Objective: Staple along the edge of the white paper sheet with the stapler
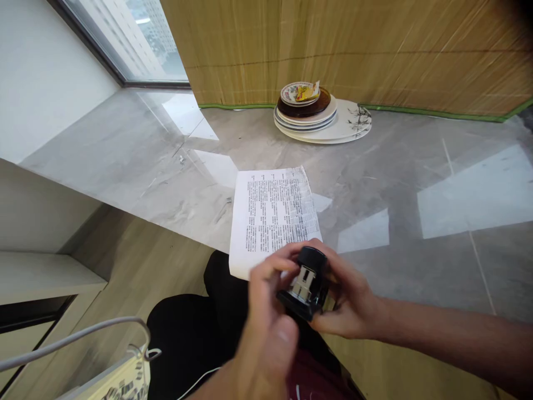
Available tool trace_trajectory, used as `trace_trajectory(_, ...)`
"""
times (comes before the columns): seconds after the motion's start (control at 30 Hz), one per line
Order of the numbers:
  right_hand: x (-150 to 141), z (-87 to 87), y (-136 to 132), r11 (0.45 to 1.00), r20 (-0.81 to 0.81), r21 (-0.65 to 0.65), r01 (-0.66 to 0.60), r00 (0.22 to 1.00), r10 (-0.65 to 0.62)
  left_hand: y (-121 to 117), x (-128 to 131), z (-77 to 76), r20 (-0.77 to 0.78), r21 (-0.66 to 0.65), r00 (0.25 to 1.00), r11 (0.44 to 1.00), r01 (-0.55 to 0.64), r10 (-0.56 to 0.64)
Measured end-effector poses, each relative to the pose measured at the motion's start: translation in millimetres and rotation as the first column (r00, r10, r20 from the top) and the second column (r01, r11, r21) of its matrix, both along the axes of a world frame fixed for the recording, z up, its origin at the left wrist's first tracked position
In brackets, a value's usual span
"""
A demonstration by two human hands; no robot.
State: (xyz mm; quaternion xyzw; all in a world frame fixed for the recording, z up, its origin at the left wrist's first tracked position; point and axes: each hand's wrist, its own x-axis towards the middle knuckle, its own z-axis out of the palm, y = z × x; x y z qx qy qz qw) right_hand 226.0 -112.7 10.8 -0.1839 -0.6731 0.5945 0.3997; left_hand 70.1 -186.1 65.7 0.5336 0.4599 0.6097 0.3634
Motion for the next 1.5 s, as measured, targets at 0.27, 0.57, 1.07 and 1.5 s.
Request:
trace_trajectory(0.27, 3.5, -2.0, 9.7, 0.954, -0.009, 0.290, -0.074, 0.997, 0.080, 13.5, -95.1, 51.3, -0.594, -0.145, 0.756, 0.961, 0.236, -0.275)
trace_trajectory(0.57, 3.0, -2.2, 8.8, 0.916, 0.058, 0.266, -0.299, 0.954, 0.295, 21.0, -93.6, 51.5, -0.710, -0.115, 0.635, 0.939, 0.324, -0.306)
trace_trajectory(1.07, -3.2, 4.4, -29.4, 0.868, 0.318, 0.454, -0.202, 0.947, 0.054, 9.1, -81.4, 49.1, -0.683, -0.213, 0.595, 0.895, 0.392, -0.423)
trace_trajectory(1.5, -1.4, 0.0, -22.7, 0.865, 0.230, 0.386, -0.322, 0.941, 0.248, 18.1, -91.1, 50.9, -0.743, -0.296, 0.370, 0.770, 0.565, -0.557)
